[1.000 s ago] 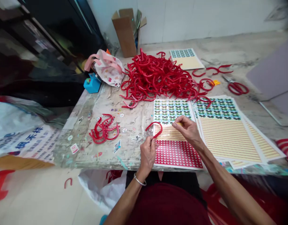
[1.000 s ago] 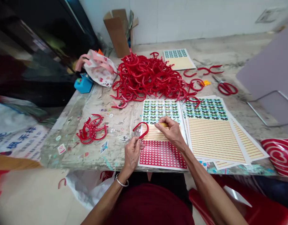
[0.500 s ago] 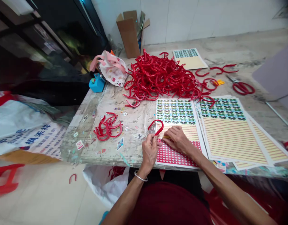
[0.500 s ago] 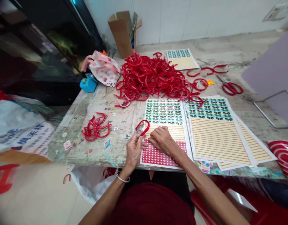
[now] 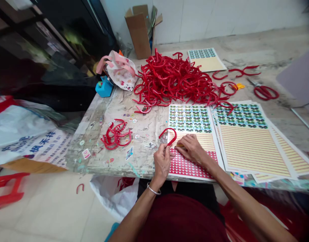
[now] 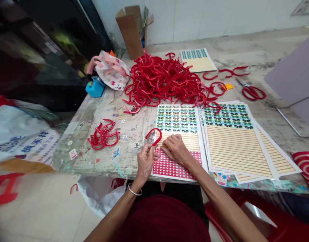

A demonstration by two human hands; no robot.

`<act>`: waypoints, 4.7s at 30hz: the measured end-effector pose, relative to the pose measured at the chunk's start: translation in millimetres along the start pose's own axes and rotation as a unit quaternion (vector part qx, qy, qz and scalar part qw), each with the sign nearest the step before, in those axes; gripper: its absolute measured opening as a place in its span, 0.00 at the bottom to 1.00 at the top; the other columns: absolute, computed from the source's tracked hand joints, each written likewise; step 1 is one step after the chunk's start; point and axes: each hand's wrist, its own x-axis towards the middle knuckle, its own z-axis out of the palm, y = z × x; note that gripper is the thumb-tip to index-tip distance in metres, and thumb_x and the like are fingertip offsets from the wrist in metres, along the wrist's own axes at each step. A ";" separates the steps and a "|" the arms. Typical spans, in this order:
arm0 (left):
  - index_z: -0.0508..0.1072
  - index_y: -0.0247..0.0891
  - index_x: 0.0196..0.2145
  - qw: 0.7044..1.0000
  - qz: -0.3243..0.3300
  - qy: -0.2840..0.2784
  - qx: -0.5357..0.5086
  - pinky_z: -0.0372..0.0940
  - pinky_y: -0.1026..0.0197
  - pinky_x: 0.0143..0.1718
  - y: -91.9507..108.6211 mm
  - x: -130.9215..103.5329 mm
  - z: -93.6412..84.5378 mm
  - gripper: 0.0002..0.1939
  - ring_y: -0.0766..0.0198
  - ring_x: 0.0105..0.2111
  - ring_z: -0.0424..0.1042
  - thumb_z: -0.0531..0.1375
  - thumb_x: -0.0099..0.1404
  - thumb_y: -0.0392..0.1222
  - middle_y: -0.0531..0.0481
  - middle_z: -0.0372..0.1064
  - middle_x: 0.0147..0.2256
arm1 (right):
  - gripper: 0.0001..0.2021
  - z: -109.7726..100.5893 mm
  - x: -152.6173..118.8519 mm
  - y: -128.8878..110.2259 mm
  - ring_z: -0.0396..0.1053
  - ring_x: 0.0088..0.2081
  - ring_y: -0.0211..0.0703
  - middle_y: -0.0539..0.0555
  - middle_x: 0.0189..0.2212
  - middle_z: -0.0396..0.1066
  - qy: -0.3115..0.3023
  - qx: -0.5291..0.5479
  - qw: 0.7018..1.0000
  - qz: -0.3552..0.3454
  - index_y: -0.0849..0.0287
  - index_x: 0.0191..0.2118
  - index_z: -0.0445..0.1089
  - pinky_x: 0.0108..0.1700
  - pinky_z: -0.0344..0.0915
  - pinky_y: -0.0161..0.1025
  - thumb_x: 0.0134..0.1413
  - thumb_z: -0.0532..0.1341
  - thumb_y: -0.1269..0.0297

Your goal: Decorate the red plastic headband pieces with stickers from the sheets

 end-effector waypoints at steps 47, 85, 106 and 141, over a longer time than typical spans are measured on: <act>0.68 0.37 0.38 1.000 -0.009 -0.007 -0.002 0.69 0.67 0.24 -5.5 2.0 -0.8 0.12 0.66 0.22 0.74 0.52 0.65 0.47 0.53 0.71 0.24 | 0.05 3.1 5.4 -0.9 0.61 0.35 0.44 0.55 0.30 0.68 -0.006 0.035 0.999 -0.018 0.59 0.33 0.65 0.42 0.53 0.43 0.58 0.55 0.64; 0.71 0.34 0.34 0.992 0.038 -0.068 -0.099 0.66 0.65 0.29 45.2 2.3 -24.3 0.14 0.68 0.25 0.71 0.53 0.63 0.49 0.46 0.74 0.34 | 0.11 -147.3 20.3 -33.5 0.64 0.27 0.37 0.49 0.25 0.67 0.172 0.247 0.937 0.179 0.58 0.28 0.67 0.30 0.60 0.36 0.48 0.64 0.56; 0.75 0.33 0.31 0.968 0.067 -0.122 -0.209 0.62 0.64 0.34 127.0 -33.8 -3.0 0.10 0.65 0.30 0.69 0.61 0.58 0.44 0.49 0.73 0.29 | 0.05 -142.6 -1.8 -56.8 0.63 0.32 0.42 0.52 0.28 0.69 0.109 0.038 0.993 -0.018 0.58 0.30 0.67 0.37 0.57 0.40 0.56 0.58 0.65; 0.75 0.34 0.31 0.914 -0.142 -0.075 -0.373 0.63 0.65 0.34 93.3 17.8 19.9 0.09 0.70 0.27 0.69 0.64 0.55 0.42 0.47 0.73 0.34 | 0.07 -74.5 19.1 -29.8 0.66 0.39 0.42 0.55 0.48 0.67 0.311 0.467 0.773 0.295 0.56 0.33 0.67 0.44 0.61 0.41 0.54 0.59 0.58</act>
